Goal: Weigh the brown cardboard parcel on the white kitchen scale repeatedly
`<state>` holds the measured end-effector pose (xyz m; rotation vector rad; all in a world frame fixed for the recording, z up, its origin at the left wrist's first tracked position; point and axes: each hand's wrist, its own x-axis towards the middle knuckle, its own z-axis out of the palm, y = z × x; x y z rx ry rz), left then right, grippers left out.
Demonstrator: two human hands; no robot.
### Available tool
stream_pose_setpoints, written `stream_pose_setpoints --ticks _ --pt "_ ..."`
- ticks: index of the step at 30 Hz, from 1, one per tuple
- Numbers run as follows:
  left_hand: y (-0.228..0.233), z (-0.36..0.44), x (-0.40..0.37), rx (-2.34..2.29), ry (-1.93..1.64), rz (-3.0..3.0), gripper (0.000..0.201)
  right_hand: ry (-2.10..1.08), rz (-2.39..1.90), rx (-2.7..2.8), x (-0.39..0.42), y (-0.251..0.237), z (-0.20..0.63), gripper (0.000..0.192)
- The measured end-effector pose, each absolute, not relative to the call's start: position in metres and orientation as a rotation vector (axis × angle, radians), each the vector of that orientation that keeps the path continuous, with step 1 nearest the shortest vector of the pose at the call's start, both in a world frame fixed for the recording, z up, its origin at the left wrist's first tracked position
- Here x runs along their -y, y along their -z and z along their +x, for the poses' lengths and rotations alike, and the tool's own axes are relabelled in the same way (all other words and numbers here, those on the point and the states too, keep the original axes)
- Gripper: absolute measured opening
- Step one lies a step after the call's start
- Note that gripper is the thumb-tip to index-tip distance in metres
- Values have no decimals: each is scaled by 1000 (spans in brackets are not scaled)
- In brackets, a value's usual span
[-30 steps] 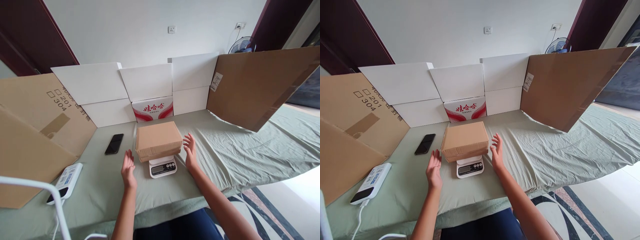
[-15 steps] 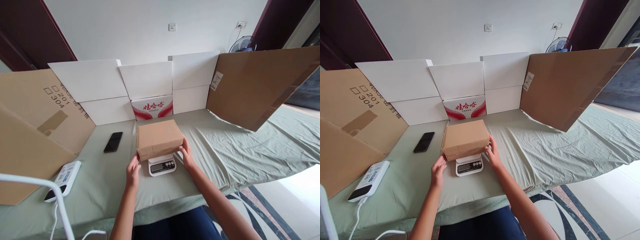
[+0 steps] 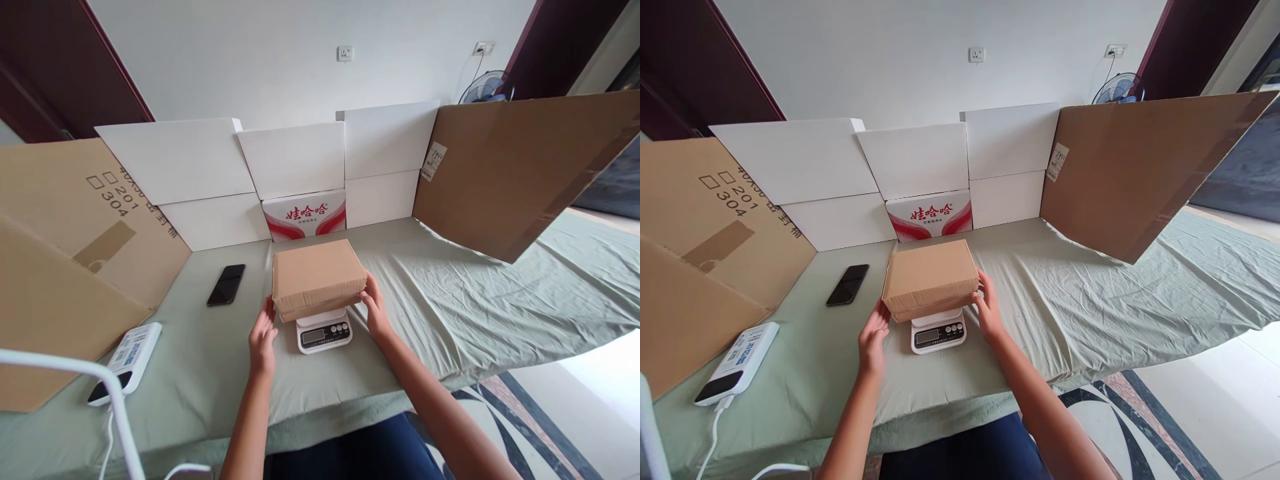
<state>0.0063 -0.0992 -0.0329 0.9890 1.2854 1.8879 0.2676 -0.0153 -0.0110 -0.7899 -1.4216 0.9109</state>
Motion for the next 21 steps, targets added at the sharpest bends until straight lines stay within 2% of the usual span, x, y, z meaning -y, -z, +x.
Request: stream_pose_setpoints --ticks 11,16,21 --pt "29 9 106 -1397 -1699 964 70 -930 -771 1434 17 8 265 54" --pt "27 8 103 -1317 -1746 1012 68 -972 -781 1420 19 6 262 59" --pt "-2 -5 60 -1278 -1883 1089 62 -936 -678 1406 -12 -17 235 63"
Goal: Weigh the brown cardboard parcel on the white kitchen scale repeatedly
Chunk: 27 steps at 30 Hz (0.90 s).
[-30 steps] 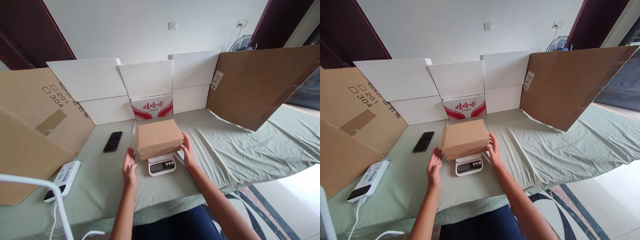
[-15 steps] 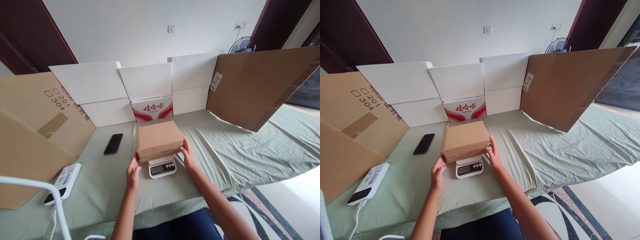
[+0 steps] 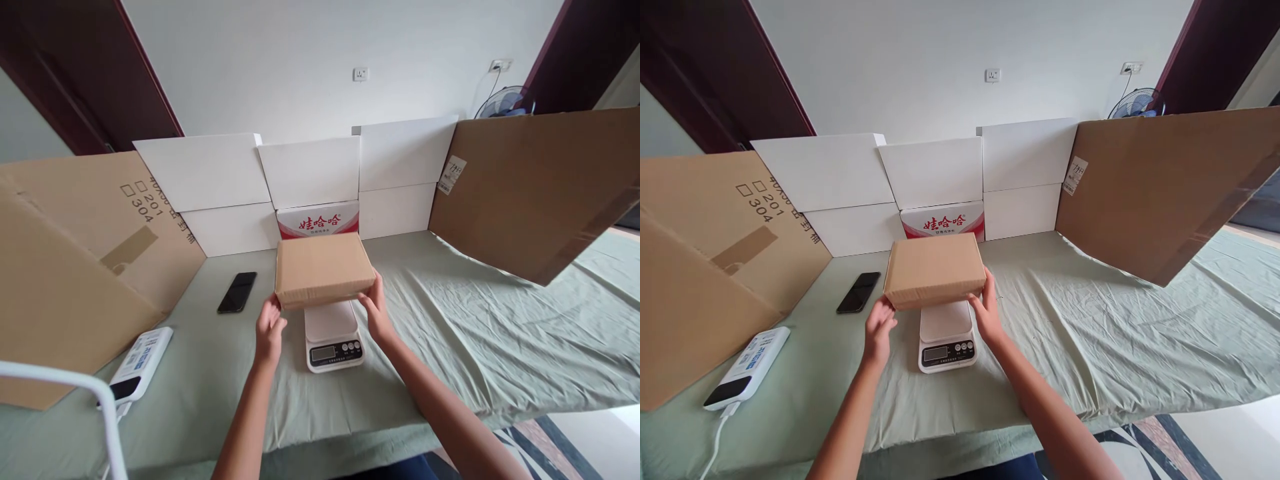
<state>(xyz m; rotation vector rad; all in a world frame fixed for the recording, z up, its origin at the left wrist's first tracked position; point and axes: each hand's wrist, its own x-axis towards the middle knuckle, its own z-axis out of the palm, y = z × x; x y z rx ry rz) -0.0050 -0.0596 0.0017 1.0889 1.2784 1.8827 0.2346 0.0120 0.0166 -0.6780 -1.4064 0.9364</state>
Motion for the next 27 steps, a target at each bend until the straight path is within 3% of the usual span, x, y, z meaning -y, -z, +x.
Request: stream_pose_setpoints --ticks 6,13,18,27 --pt "2 -24 -15 -1296 -1902 1067 51 -891 -686 1373 -82 -19 198 63" --pt "32 -27 -29 -1317 -1804 1032 51 -960 -809 1373 -103 13 200 59" --pt "31 -31 -31 -1282 -1766 968 61 -1032 -846 1291 -117 22 203 60" --pt "33 -74 -26 -1296 -2059 772 80 -870 -1015 972 -148 43 255 66"
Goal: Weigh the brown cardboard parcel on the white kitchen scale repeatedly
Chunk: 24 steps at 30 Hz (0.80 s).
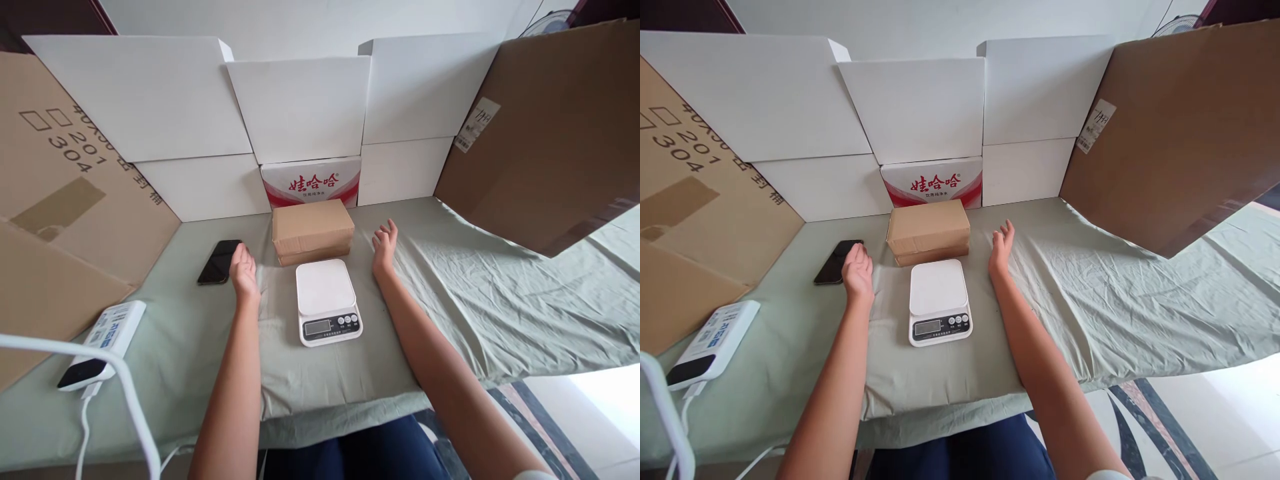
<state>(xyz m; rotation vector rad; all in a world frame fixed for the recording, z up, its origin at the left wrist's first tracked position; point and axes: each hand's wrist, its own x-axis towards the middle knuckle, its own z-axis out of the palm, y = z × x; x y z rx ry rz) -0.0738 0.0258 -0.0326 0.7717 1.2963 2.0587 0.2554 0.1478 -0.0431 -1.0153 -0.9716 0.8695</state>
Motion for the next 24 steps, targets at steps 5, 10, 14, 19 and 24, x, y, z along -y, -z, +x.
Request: stream_pose_setpoints --ticks 5,10,14,19,24 --pt "33 -73 -25 -1292 -2033 774 76 -875 -1037 996 -147 47 255 62" --pt "31 -66 -26 -1269 -2019 774 77 -882 -1039 1032 -143 45 250 57" --pt "30 -61 -26 -1263 -1987 807 76 -894 -1043 1068 -141 42 250 54" --pt "31 -59 -26 -1252 -1977 815 74 -918 -1026 1067 -139 39 248 50" --pt "32 -58 -27 -1242 -1941 830 71 -905 -1025 1118 -137 37 247 49"
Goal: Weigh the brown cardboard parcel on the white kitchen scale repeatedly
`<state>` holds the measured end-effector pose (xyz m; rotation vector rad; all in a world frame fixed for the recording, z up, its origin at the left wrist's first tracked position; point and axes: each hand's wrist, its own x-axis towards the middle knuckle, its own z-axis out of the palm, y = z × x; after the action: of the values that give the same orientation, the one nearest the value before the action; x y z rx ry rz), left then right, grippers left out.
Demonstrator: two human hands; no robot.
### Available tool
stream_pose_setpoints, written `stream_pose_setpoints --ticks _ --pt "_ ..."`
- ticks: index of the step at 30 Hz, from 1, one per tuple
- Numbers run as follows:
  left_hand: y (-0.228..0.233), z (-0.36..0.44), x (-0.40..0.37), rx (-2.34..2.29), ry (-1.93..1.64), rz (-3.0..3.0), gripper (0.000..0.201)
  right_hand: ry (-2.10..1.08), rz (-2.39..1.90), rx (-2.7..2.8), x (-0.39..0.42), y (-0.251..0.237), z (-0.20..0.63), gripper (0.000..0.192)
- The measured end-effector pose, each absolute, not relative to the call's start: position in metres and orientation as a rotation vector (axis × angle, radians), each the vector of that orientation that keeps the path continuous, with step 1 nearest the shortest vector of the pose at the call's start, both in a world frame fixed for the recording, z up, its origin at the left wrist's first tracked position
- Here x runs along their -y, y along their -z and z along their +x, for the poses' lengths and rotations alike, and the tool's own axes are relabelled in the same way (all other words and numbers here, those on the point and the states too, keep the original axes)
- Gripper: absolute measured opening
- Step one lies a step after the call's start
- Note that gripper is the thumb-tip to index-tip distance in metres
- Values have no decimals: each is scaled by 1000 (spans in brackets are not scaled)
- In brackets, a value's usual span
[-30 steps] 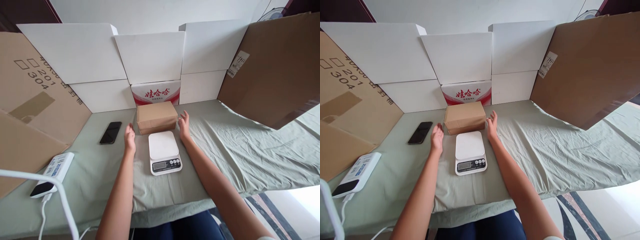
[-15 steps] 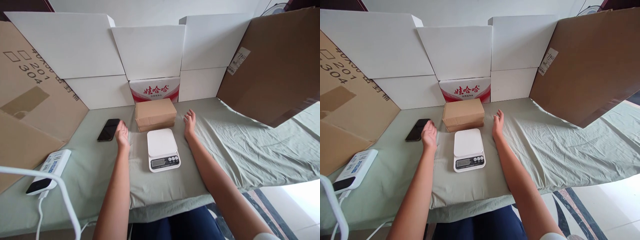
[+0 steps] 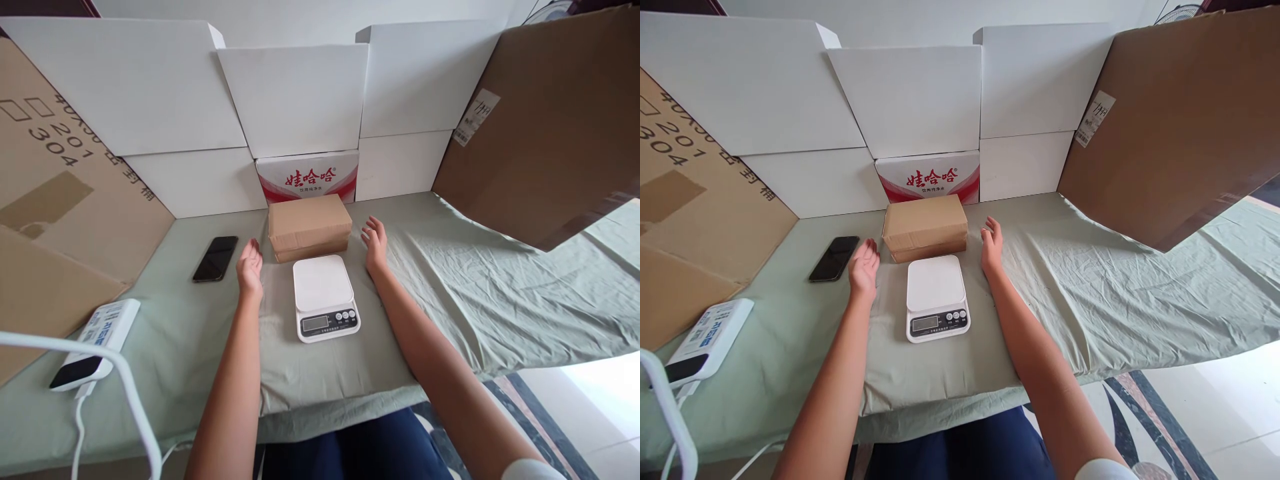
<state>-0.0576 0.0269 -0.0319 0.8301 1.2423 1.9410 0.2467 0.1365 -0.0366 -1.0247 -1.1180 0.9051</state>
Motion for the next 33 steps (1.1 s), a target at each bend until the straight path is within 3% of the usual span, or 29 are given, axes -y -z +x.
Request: stream_pose_setpoints --ticks 33 --pt "23 -39 -25 -1289 -1690 886 66 -965 -807 1513 -110 18 222 56"
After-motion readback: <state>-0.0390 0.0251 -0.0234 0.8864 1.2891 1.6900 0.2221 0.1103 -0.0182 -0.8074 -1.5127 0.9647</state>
